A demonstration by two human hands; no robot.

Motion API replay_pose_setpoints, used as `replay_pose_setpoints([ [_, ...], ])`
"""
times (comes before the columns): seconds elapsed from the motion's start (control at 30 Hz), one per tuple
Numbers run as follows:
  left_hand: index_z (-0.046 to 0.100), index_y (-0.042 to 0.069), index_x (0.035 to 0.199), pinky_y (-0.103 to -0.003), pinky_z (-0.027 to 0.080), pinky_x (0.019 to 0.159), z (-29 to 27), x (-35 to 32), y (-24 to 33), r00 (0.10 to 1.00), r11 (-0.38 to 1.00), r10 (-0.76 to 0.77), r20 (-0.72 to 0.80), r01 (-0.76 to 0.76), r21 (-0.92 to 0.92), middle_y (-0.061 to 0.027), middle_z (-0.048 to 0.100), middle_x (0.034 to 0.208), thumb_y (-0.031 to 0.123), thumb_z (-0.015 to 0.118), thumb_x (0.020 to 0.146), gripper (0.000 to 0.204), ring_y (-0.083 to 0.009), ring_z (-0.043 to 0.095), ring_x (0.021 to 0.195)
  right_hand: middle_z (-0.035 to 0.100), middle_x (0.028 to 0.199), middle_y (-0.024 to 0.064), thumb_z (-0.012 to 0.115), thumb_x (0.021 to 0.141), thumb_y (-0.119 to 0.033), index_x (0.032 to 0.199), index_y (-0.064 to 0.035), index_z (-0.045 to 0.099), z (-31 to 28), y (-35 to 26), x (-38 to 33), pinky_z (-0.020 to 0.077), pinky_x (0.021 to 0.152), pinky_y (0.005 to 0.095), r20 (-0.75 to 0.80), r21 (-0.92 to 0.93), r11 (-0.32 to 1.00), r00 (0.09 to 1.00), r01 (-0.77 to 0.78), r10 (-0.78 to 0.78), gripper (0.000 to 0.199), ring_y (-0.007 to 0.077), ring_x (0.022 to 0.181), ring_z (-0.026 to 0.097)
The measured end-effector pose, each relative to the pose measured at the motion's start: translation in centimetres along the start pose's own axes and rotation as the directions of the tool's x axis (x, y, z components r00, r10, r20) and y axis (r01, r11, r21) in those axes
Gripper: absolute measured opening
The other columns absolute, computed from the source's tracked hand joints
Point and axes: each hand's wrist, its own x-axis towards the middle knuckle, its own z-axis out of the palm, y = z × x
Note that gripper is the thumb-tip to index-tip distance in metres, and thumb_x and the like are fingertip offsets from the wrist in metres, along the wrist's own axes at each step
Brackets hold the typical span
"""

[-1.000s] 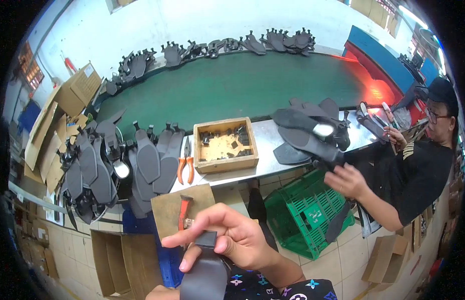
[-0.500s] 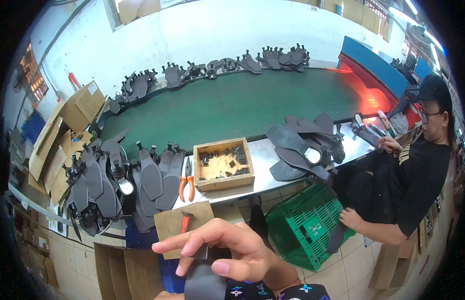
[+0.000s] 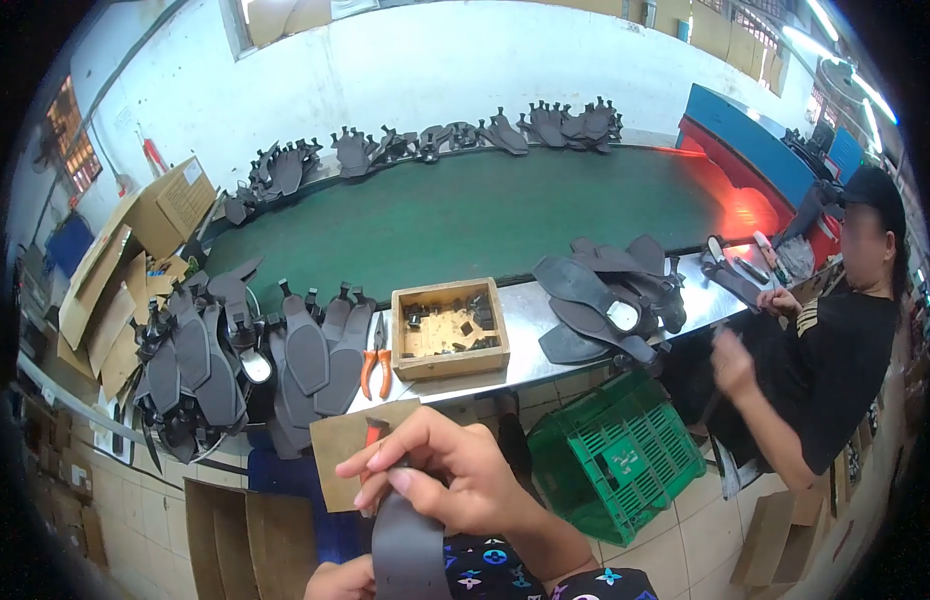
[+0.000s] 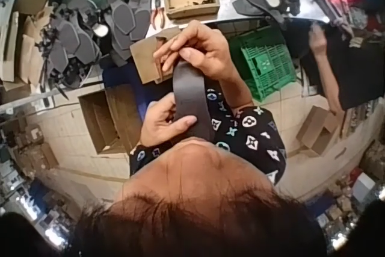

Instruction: Hammering and attaching components to shoe soles at a manufacturing workbench.

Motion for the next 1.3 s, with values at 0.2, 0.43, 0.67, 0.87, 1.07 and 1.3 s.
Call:
replay_pose_setpoints([
  [0.2, 0.056, -0.006, 0.124, -0.023, 0.05, 0.078, 0.1, 0.0, -0.4, 0.999, 0.999, -0.034, -0.024, 0.033, -0.029, -0.0028, 0.066, 0.099, 0.004, 0.069, 0.092, 0.036, -0.0068, 0.06, 0.089, 0.06, 0.114, 0.0413, 0.048, 0.091, 0.002, 0.105, 0.0019, 0.049, -0.3, 1.3, -0.6, 0.0563, 0.087, 0.0462, 0.036, 0.126, 0.991, 0.999, -0.04, 0.036, 0.014, 0.0366, 0.096, 0.072],
  [0.43, 0.058, -0.005, 0.121, -0.022, 0.049, 0.074, -0.3, 0.0, 0.1, 0.998, 0.998, 0.057, 0.018, -0.057, 0.006, -0.0029, 0.067, 0.095, 0.004, 0.07, 0.091, 0.034, -0.0062, 0.06, 0.085, 0.053, 0.122, 0.0459, 0.056, 0.089, -0.015, 0.117, 0.006, 0.047, 0.0, 0.9, -0.7, 0.0553, 0.089, 0.0466, 0.084, 0.102, 0.995, 0.996, 0.013, -0.022, 0.037, 0.0404, 0.097, 0.07],
  [0.67, 0.064, -0.004, 0.114, -0.021, 0.047, 0.064, -3.1, 0.5, -0.5, 0.994, 0.977, -0.064, -0.094, 0.081, 0.197, -0.0031, 0.07, 0.083, 0.011, 0.076, 0.086, 0.034, -0.0059, 0.062, 0.072, 0.049, 0.14, 0.0299, 0.049, 0.1, -0.03, 0.141, 0.0031, 0.035, -0.2, 1.7, 0.5, 0.0392, 0.108, 0.0462, -0.105, -0.136, 0.989, 0.992, 0.06, -0.074, 0.055, 0.0367, 0.124, 0.055],
  [0.87, 0.061, -0.001, 0.105, -0.024, 0.042, 0.069, -13.5, 8.0, -2.6, 0.876, 0.94, 0.211, -0.434, -0.06, 0.337, 0.0026, 0.052, 0.085, 0.024, 0.065, 0.097, 0.027, -0.0057, 0.047, 0.081, 0.058, 0.135, 0.0196, 0.042, 0.106, -0.022, 0.136, 0.0023, 0.042, -8.6, 4.0, -3.6, 0.0455, 0.096, 0.0335, -0.451, -0.527, 0.844, 0.873, -0.095, -0.183, 0.038, 0.021, 0.109, 0.063],
  [1.07, 0.052, -0.002, 0.133, -0.043, 0.044, 0.103, -25.1, 13.9, -10.0, 0.778, 0.044, 0.54, -0.321, 0.355, 0.934, -0.0235, 0.05, 0.138, 0.009, 0.066, 0.087, 0.049, -0.0397, 0.05, 0.126, 0.069, 0.11, 0.0131, 0.054, 0.102, -0.015, 0.12, 0.0023, 0.056, -15.7, 4.3, -9.3, 0.0524, 0.078, 0.0291, -0.657, -0.634, 0.73, 0.676, -0.256, -0.333, 0.026, 0.0171, 0.089, 0.068],
  [1.3, 0.06, 0.001, 0.126, -0.043, 0.04, 0.108, -23.7, 15.1, -11.8, 0.845, 0.033, 0.358, -0.398, 0.414, 0.91, -0.0254, 0.052, 0.14, 0.018, 0.069, 0.086, 0.044, -0.0398, 0.047, 0.132, 0.069, 0.085, 0.0202, 0.054, 0.098, -0.013, 0.103, 0.0037, 0.063, -29.0, -6.4, -10.0, 0.0529, 0.068, 0.0395, -0.485, -0.82, 0.249, 0.393, -0.515, -0.781, 0.02, 0.0323, 0.077, 0.069],
])
